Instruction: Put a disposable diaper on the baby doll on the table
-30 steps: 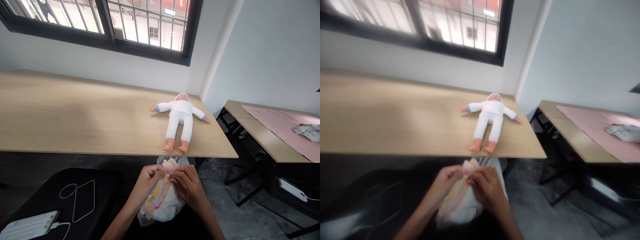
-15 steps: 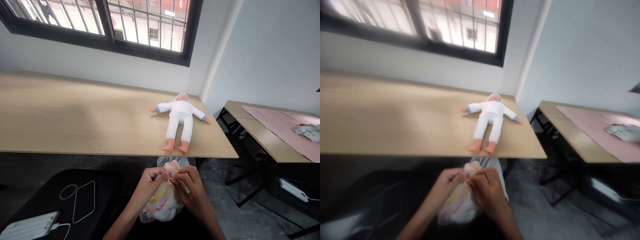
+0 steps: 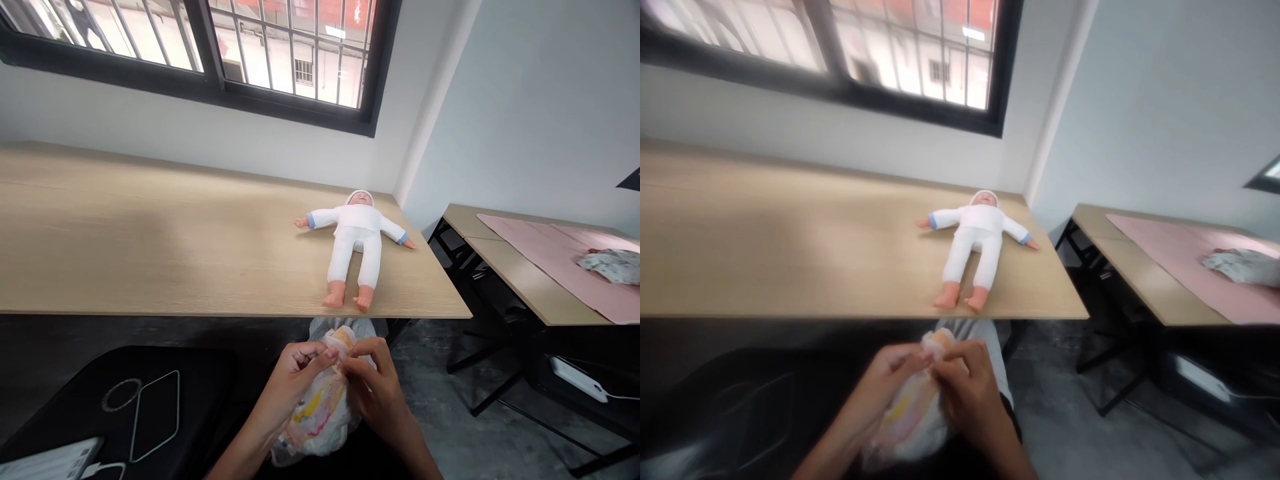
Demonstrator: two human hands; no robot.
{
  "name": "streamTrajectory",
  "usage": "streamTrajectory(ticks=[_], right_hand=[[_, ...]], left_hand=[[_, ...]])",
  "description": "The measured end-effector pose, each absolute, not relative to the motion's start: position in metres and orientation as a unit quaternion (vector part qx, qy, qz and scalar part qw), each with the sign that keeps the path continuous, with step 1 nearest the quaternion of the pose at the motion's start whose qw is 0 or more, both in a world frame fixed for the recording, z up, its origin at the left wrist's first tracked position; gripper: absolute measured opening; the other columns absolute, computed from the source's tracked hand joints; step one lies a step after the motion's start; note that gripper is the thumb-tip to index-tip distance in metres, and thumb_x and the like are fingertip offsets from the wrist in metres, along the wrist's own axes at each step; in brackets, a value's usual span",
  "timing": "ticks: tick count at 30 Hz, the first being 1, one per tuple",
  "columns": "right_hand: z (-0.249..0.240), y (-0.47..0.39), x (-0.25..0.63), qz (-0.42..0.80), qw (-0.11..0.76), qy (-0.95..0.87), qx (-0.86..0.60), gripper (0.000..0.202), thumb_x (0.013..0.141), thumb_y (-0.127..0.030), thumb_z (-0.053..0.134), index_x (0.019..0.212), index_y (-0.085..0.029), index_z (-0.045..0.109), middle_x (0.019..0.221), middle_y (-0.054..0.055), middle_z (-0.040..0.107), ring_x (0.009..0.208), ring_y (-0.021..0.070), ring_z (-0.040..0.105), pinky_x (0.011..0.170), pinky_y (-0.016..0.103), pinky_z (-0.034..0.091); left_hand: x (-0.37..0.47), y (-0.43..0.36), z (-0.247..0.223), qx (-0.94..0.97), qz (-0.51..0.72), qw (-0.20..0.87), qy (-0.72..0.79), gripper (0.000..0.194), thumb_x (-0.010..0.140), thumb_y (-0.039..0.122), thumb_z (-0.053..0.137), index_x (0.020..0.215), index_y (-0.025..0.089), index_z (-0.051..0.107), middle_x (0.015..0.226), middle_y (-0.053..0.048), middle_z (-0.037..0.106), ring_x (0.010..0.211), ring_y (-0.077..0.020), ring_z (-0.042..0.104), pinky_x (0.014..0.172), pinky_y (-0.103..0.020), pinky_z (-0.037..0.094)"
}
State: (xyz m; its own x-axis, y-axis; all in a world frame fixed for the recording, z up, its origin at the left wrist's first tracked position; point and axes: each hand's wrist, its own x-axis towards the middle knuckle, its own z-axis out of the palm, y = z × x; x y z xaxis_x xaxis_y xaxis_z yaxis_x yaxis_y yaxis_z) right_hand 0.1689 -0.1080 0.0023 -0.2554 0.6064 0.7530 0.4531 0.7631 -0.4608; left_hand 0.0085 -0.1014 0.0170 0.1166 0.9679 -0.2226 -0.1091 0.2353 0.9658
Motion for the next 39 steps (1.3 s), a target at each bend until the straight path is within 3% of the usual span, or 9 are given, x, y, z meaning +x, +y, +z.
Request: streamTrajectory(ticks=[9,15,23,39], right_hand=[[0.006,-0.108,0.176,0.203,0.511,-0.763,-0.339,0.015,0.088,-0.014,0.058,0.099,-0.022,0.061,0.092,0.004,0.057,0.089,0.0157,0.057,0.076,0.029,0.051],[0.012,-0.109,0.180,0.211,0.490,-0.763,-0.366,0.019,0.082,-0.020,0.069,0.099,-0.025,0.062,0.096,0.002,0.059,0.095,0.0163,0.056,0.083,0.032,0.049],[0.011,-0.110,0.177,0.198,0.483,-0.774,-0.357,0.006,0.088,-0.019,0.059,0.092,-0.023,0.060,0.090,0.003,0.060,0.090,0.0171,0.057,0.080,0.032,0.049],[0.007,-0.106,0.178,0.195,0.450,-0.806,-0.330,0.010,0.091,-0.014,0.049,0.092,-0.022,0.054,0.093,0.005,0.060,0.096,0.0175,0.055,0.087,0.033,0.048]], left_hand=[[0.007,-0.099,0.018,0.533,0.453,0.551,0.455,0.037,0.074,0.046,0.067,0.059,0.012,0.066,0.057,-0.001,0.059,0.056,-0.0108,0.047,0.054,-0.019,0.037],[0.009,-0.104,0.022,0.551,0.453,0.539,0.448,0.035,0.078,0.044,0.063,0.062,0.013,0.063,0.060,0.000,0.058,0.060,-0.0120,0.049,0.057,-0.020,0.040],[0.012,-0.104,0.029,0.560,0.455,0.519,0.458,0.039,0.078,0.043,0.061,0.053,0.014,0.057,0.052,0.003,0.046,0.052,-0.0086,0.037,0.050,-0.019,0.033],[0.016,-0.106,0.027,0.520,0.457,0.567,0.446,0.040,0.077,0.048,0.063,0.058,0.013,0.059,0.058,0.001,0.052,0.059,-0.0105,0.043,0.056,-0.020,0.036]])
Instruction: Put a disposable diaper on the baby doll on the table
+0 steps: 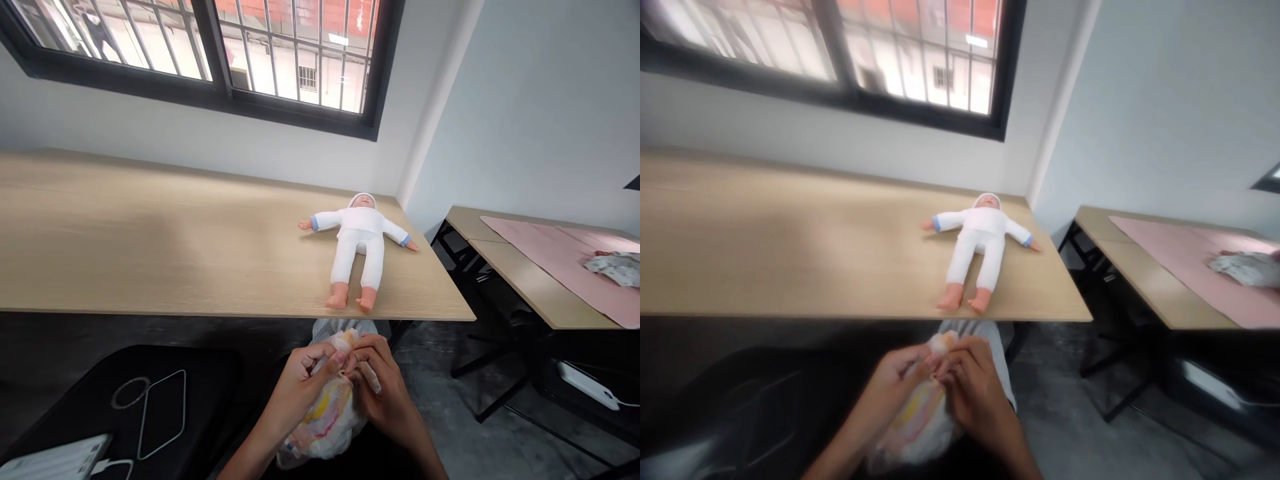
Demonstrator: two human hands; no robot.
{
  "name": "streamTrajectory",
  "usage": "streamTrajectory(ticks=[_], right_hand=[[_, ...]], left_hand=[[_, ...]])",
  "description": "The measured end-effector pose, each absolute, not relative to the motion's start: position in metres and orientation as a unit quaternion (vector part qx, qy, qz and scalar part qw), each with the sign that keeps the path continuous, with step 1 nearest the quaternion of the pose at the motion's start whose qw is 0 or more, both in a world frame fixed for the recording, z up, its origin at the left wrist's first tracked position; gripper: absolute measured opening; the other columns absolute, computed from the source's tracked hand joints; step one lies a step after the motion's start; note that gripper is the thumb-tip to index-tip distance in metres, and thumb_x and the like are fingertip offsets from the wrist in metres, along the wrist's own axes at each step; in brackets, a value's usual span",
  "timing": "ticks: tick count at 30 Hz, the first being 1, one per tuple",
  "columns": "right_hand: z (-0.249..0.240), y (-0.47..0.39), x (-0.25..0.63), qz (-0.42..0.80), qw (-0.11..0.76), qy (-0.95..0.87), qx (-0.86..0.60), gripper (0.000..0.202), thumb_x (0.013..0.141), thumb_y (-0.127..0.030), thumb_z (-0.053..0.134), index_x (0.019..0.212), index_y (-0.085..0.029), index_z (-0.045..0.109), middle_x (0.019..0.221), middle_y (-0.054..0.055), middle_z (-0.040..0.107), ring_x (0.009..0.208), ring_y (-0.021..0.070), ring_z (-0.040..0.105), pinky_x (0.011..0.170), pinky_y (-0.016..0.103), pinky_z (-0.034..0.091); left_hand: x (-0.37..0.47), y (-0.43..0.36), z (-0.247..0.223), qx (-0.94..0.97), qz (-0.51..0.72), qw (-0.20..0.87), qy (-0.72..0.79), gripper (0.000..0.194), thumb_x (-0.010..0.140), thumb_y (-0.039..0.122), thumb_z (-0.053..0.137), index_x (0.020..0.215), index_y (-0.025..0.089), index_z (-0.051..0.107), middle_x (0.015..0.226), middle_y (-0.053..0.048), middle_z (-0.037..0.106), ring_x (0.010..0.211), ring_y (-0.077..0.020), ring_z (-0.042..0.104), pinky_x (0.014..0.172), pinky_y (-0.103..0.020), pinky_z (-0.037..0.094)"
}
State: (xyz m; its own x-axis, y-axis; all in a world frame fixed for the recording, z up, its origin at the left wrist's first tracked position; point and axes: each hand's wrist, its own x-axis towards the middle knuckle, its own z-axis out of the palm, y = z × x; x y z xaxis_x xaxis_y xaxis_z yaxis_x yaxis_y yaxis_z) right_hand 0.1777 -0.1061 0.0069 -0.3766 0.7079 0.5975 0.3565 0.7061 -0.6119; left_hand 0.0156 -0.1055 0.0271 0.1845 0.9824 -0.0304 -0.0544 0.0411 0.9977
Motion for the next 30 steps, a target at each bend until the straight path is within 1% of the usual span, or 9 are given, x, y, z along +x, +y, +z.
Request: streamTrajectory(ticks=[4,8,13,17,22,26,30], right_hand=[[0.010,-0.107,0.179,0.197,0.445,-0.810,-0.328,0.011,0.090,-0.012,0.048,0.092,-0.022,0.054,0.094,0.005,0.060,0.097,0.0184,0.055,0.088,0.035,0.048],[0.010,-0.107,0.179,0.190,0.452,-0.807,-0.328,0.011,0.090,-0.012,0.049,0.091,-0.021,0.055,0.093,0.005,0.061,0.099,0.0184,0.055,0.092,0.037,0.046],[0.009,-0.105,0.179,0.208,0.483,-0.782,-0.335,0.005,0.090,-0.019,0.055,0.092,-0.022,0.058,0.088,0.004,0.060,0.090,0.0177,0.057,0.082,0.033,0.049],[0.014,-0.107,0.181,0.228,0.472,-0.775,-0.353,0.007,0.086,-0.022,0.063,0.093,-0.023,0.059,0.091,0.003,0.059,0.092,0.0179,0.056,0.081,0.032,0.049],[0.020,-0.111,0.182,0.198,0.464,-0.790,-0.349,0.007,0.088,-0.017,0.060,0.090,-0.023,0.058,0.086,0.002,0.061,0.089,0.0173,0.056,0.088,0.036,0.047],[0.017,-0.110,0.183,0.151,0.468,-0.793,-0.359,0.009,0.088,-0.014,0.057,0.089,-0.023,0.058,0.084,0.001,0.061,0.089,0.0169,0.057,0.096,0.041,0.044],[0.014,-0.106,0.184,0.117,0.454,-0.809,-0.354,0.009,0.087,-0.014,0.059,0.085,-0.022,0.059,0.083,0.000,0.061,0.086,0.0153,0.058,0.103,0.042,0.040]], left_hand=[[0.017,-0.107,0.024,0.501,0.458,0.585,0.444,0.041,0.075,0.050,0.065,0.058,0.013,0.059,0.058,0.001,0.052,0.059,-0.0106,0.044,0.056,-0.020,0.036],[0.018,-0.106,0.025,0.497,0.458,0.584,0.449,0.041,0.075,0.050,0.065,0.059,0.013,0.060,0.060,0.000,0.054,0.059,-0.0111,0.045,0.056,-0.020,0.037],[0.015,-0.104,0.028,0.530,0.455,0.549,0.458,0.040,0.076,0.048,0.064,0.057,0.014,0.057,0.057,0.001,0.050,0.057,-0.0106,0.042,0.054,-0.020,0.036],[0.011,-0.105,0.035,0.584,0.448,0.513,0.441,0.036,0.080,0.042,0.060,0.057,0.015,0.056,0.056,0.002,0.048,0.056,-0.0100,0.042,0.054,-0.019,0.036],[0.010,-0.106,0.038,0.592,0.442,0.512,0.438,0.033,0.081,0.039,0.059,0.059,0.015,0.061,0.056,0.001,0.055,0.055,-0.0109,0.045,0.055,-0.020,0.039],[0.006,-0.105,0.036,0.600,0.417,0.522,0.440,0.028,0.078,0.039,0.063,0.066,0.015,0.066,0.066,-0.002,0.064,0.064,-0.0148,0.055,0.062,-0.021,0.043],[0.002,-0.102,0.031,0.617,0.385,0.531,0.435,0.029,0.079,0.042,0.063,0.068,0.015,0.064,0.069,-0.003,0.065,0.068,-0.0160,0.057,0.065,-0.022,0.045]])
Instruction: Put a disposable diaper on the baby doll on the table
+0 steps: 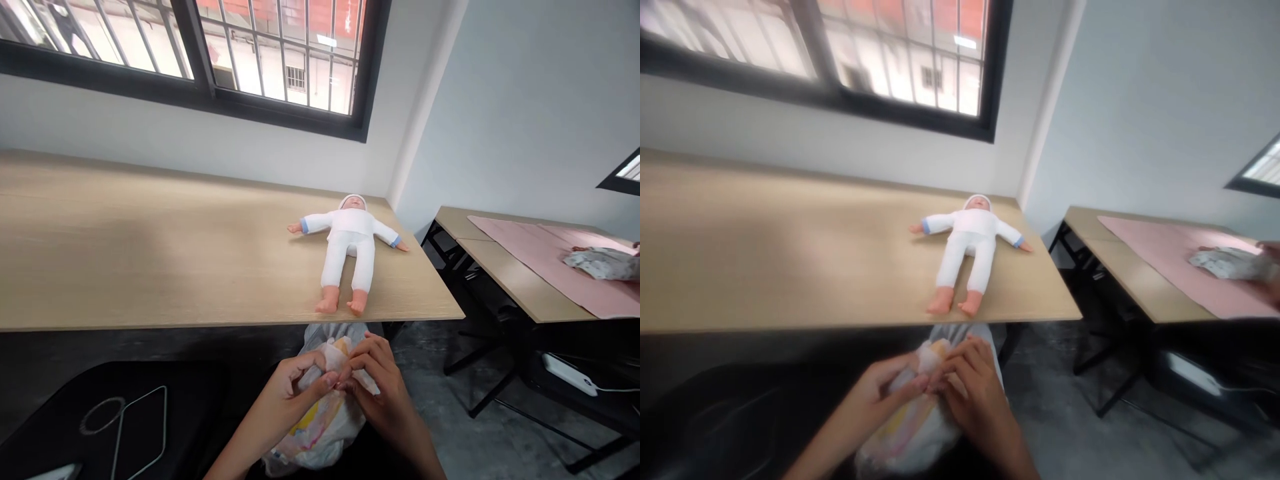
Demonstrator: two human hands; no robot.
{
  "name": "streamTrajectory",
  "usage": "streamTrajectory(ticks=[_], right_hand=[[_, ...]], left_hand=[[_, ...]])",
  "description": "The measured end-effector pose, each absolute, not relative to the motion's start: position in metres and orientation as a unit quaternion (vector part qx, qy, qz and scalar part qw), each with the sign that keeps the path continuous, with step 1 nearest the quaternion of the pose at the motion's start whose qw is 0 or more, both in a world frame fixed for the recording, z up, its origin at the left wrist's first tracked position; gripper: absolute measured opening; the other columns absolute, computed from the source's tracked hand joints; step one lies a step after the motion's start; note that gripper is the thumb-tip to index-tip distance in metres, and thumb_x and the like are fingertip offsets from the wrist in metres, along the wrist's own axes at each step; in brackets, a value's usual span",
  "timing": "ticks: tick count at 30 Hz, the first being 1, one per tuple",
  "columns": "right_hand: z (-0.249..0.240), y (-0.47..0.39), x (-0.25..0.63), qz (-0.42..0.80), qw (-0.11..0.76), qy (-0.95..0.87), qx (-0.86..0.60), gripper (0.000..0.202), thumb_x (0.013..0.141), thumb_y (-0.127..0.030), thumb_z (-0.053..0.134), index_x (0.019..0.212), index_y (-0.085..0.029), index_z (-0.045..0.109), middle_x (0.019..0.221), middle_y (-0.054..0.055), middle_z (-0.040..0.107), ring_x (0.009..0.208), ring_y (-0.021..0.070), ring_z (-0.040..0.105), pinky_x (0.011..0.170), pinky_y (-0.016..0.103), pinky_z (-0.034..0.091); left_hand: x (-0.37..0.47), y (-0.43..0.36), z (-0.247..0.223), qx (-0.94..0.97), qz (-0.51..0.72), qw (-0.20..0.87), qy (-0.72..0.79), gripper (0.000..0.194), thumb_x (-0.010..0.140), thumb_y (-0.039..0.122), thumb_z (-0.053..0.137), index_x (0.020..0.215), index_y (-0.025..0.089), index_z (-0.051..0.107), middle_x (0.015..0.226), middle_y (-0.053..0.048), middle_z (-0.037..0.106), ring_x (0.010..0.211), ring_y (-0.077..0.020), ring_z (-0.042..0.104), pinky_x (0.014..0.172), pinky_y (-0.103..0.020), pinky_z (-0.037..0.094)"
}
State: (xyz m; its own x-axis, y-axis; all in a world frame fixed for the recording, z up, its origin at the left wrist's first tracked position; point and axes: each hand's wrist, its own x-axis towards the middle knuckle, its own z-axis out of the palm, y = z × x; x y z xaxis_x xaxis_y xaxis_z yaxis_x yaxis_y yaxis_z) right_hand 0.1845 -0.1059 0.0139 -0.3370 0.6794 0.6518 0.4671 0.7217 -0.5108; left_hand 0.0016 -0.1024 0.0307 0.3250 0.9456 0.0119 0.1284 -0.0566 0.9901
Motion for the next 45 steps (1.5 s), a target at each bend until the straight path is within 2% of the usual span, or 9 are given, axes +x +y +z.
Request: streamTrajectory(ticks=[5,13,22,29,40,45], right_hand=[[0.017,-0.103,0.183,0.093,0.425,-0.832,-0.345,0.009,0.089,-0.015,0.056,0.085,-0.022,0.057,0.083,0.000,0.063,0.084,0.0143,0.059,0.102,0.041,0.041],[0.018,-0.101,0.183,0.123,0.406,-0.837,-0.346,0.005,0.088,-0.022,0.060,0.086,-0.022,0.055,0.084,0.001,0.063,0.087,0.0159,0.060,0.104,0.041,0.040],[0.009,-0.102,0.177,0.093,0.405,-0.843,-0.341,0.012,0.090,-0.008,0.046,0.090,-0.020,0.050,0.084,0.002,0.061,0.084,0.0166,0.057,0.099,0.043,0.044],[0.008,-0.106,0.174,0.074,0.406,-0.846,-0.338,0.014,0.091,-0.008,0.042,0.090,-0.020,0.049,0.085,0.002,0.058,0.086,0.0172,0.054,0.098,0.043,0.043],[0.005,-0.104,0.170,0.031,0.433,-0.838,-0.332,0.014,0.095,-0.013,0.040,0.087,-0.020,0.050,0.081,0.002,0.059,0.083,0.0172,0.056,0.093,0.040,0.046],[0.002,-0.104,0.167,0.056,0.483,-0.797,-0.358,0.010,0.095,-0.018,0.046,0.089,-0.021,0.053,0.080,0.001,0.062,0.082,0.0161,0.058,0.090,0.037,0.047]], left_hand=[[0.002,-0.099,0.027,0.622,0.392,0.543,0.407,0.030,0.080,0.042,0.061,0.065,0.015,0.061,0.069,-0.003,0.064,0.069,-0.0167,0.057,0.068,-0.023,0.046],[0.006,-0.104,0.027,0.626,0.386,0.498,0.460,0.032,0.080,0.043,0.060,0.066,0.015,0.062,0.068,-0.003,0.063,0.064,-0.0148,0.054,0.063,-0.022,0.043],[0.010,-0.106,0.032,0.608,0.418,0.467,0.487,0.032,0.077,0.043,0.060,0.061,0.015,0.061,0.060,-0.001,0.057,0.059,-0.0135,0.051,0.058,-0.021,0.041],[0.014,-0.106,0.033,0.594,0.434,0.465,0.493,0.028,0.075,0.038,0.060,0.059,0.015,0.057,0.058,0.001,0.055,0.059,-0.0126,0.049,0.059,-0.020,0.040],[0.014,-0.104,0.036,0.550,0.460,0.508,0.477,0.026,0.072,0.036,0.063,0.057,0.016,0.056,0.056,0.002,0.055,0.058,-0.0120,0.049,0.059,-0.020,0.042],[0.011,-0.101,0.029,0.558,0.466,0.503,0.467,0.026,0.077,0.038,0.062,0.063,0.016,0.058,0.060,0.002,0.056,0.060,-0.0117,0.051,0.060,-0.019,0.043]])
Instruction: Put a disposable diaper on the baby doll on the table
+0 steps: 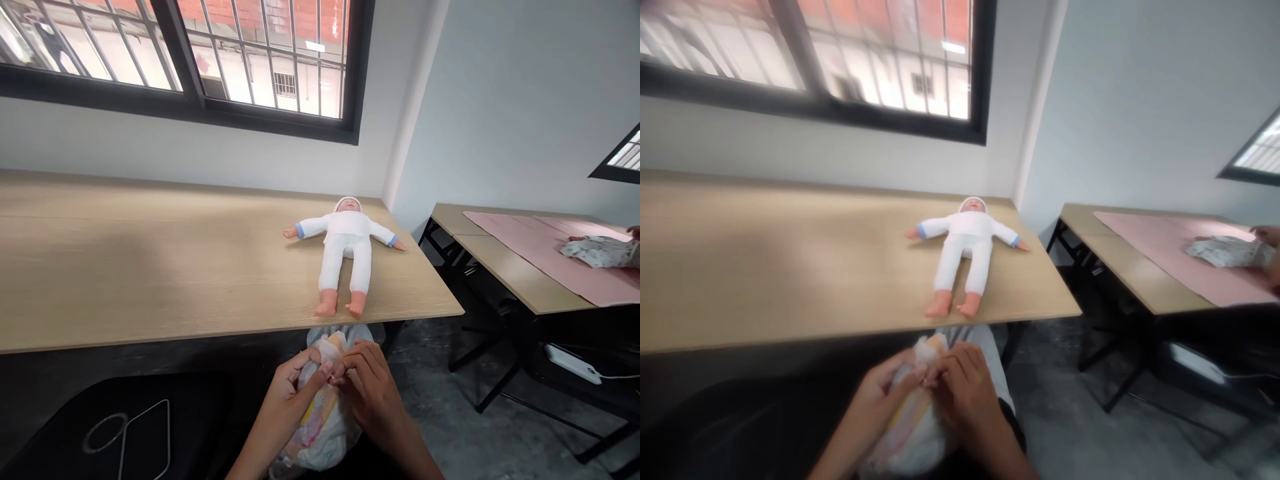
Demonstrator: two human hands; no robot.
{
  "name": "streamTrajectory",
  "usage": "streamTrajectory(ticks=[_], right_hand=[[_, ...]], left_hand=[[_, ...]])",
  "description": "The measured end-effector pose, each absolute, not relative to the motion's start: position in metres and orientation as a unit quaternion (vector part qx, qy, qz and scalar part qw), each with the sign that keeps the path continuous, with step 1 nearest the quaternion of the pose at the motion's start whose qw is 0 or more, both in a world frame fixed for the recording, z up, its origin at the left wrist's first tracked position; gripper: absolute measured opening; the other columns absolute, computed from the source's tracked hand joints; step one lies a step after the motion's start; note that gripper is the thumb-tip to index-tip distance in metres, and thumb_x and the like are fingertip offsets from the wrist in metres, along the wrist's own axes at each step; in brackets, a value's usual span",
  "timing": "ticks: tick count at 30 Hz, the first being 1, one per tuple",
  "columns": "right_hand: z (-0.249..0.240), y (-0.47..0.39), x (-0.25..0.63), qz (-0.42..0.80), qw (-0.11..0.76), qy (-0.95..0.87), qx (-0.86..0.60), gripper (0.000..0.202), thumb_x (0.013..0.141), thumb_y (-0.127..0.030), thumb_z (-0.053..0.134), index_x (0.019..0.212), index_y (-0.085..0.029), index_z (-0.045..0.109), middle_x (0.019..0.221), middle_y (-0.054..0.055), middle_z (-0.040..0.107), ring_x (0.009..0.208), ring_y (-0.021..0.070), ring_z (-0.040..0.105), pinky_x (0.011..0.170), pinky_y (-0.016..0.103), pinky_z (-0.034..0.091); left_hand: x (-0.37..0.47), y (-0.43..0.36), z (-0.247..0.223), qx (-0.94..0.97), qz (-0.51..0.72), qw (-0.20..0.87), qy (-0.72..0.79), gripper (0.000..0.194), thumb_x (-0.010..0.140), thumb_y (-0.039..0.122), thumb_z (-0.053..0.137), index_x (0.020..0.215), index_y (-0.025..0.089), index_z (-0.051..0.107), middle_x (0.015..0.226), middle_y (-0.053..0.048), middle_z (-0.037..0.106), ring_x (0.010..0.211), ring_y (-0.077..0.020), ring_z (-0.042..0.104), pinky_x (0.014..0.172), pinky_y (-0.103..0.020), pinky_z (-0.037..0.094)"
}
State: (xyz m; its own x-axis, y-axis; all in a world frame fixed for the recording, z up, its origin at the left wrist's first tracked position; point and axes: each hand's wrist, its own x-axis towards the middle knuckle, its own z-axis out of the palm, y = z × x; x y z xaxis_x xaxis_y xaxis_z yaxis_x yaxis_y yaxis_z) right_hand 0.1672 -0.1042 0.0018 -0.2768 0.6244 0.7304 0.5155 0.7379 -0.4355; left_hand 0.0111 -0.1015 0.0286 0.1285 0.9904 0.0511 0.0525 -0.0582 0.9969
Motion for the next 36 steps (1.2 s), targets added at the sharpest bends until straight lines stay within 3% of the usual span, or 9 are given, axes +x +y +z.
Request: streamTrajectory(ticks=[5,9,13,18,20,24,28,32,36], right_hand=[[0.003,-0.101,0.173,0.095,0.523,-0.746,-0.400,0.002,0.091,-0.020,0.054,0.090,-0.022,0.053,0.078,-0.001,0.062,0.076,0.0149,0.059,0.091,0.037,0.046],[-0.003,-0.096,0.180,0.118,0.539,-0.707,-0.442,0.003,0.089,-0.021,0.057,0.089,-0.022,0.054,0.079,-0.001,0.060,0.078,0.0144,0.059,0.090,0.034,0.047],[-0.018,-0.089,0.188,0.178,0.538,-0.662,-0.490,0.010,0.087,-0.027,0.059,0.095,-0.021,0.055,0.083,0.002,0.061,0.081,0.0153,0.061,0.077,0.026,0.050],[-0.017,-0.082,0.192,0.365,0.501,-0.640,-0.453,0.058,0.076,-0.048,0.070,0.124,-0.022,0.050,0.111,0.009,0.063,0.102,0.0219,0.061,0.090,0.032,0.049],[-0.012,-0.081,0.192,0.473,0.452,-0.635,-0.410,0.072,0.069,-0.055,0.073,0.128,-0.021,0.049,0.112,0.010,0.064,0.098,0.0229,0.062,0.085,0.033,0.051],[-0.010,-0.084,0.193,0.591,0.372,-0.607,-0.379,0.045,0.075,-0.054,0.068,0.094,-0.014,0.066,0.079,0.004,0.065,0.070,0.0153,0.059,0.064,0.025,0.050],[-0.010,-0.089,0.203,0.544,0.442,-0.562,-0.439,0.038,0.078,-0.051,0.067,0.084,-0.013,0.066,0.073,0.003,0.063,0.065,0.0139,0.056,0.060,0.024,0.048],[-0.007,-0.092,0.219,0.477,0.499,-0.547,-0.474,0.038,0.078,-0.050,0.067,0.080,-0.012,0.069,0.072,0.005,0.065,0.065,0.0168,0.058,0.059,0.025,0.049],[-0.001,-0.094,0.229,0.481,0.465,-0.609,-0.427,0.034,0.073,-0.046,0.073,0.087,-0.015,0.071,0.078,0.006,0.069,0.071,0.0206,0.063,0.065,0.029,0.053]], left_hand=[[0.012,-0.101,0.023,0.585,0.446,0.515,0.441,0.019,0.077,0.037,0.067,0.087,0.020,0.066,0.082,0.001,0.067,0.077,-0.0146,0.062,0.072,-0.019,0.048],[0.017,-0.102,0.019,0.550,0.440,0.548,0.452,0.033,0.078,0.037,0.068,0.108,0.024,0.062,0.108,-0.004,0.069,0.101,-0.0197,0.064,0.087,-0.023,0.049],[0.020,-0.105,0.015,0.492,0.445,0.595,0.452,0.045,0.077,0.041,0.070,0.117,0.024,0.058,0.114,-0.007,0.068,0.102,-0.0226,0.065,0.087,-0.027,0.051],[0.017,-0.106,0.009,0.495,0.468,0.594,0.427,0.040,0.080,0.040,0.067,0.117,0.026,0.060,0.117,-0.007,0.067,0.106,-0.0232,0.064,0.092,-0.030,0.049],[0.015,-0.105,0.008,0.528,0.452,0.594,0.405,0.037,0.083,0.038,0.064,0.118,0.028,0.060,0.118,-0.006,0.067,0.108,-0.0227,0.063,0.094,-0.030,0.049],[0.013,-0.104,0.011,0.578,0.433,0.564,0.400,0.035,0.083,0.035,0.063,0.117,0.028,0.062,0.119,-0.007,0.066,0.109,-0.0232,0.062,0.093,-0.030,0.049],[0.009,-0.102,0.017,0.552,0.406,0.596,0.419,0.053,0.075,0.037,0.072,0.125,0.027,0.055,0.115,-0.008,0.065,0.081,-0.0186,0.065,0.071,-0.027,0.052],[0.000,-0.094,0.022,0.570,0.355,0.607,0.426,0.036,0.062,0.039,0.081,0.087,0.016,0.066,0.079,-0.002,0.062,0.066,-0.0130,0.054,0.058,-0.020,0.042],[-0.004,-0.090,0.022,0.584,0.345,0.601,0.423,0.043,0.066,0.051,0.075,0.062,0.014,0.054,0.056,0.005,0.038,0.053,-0.0061,0.032,0.047,-0.017,0.024]])
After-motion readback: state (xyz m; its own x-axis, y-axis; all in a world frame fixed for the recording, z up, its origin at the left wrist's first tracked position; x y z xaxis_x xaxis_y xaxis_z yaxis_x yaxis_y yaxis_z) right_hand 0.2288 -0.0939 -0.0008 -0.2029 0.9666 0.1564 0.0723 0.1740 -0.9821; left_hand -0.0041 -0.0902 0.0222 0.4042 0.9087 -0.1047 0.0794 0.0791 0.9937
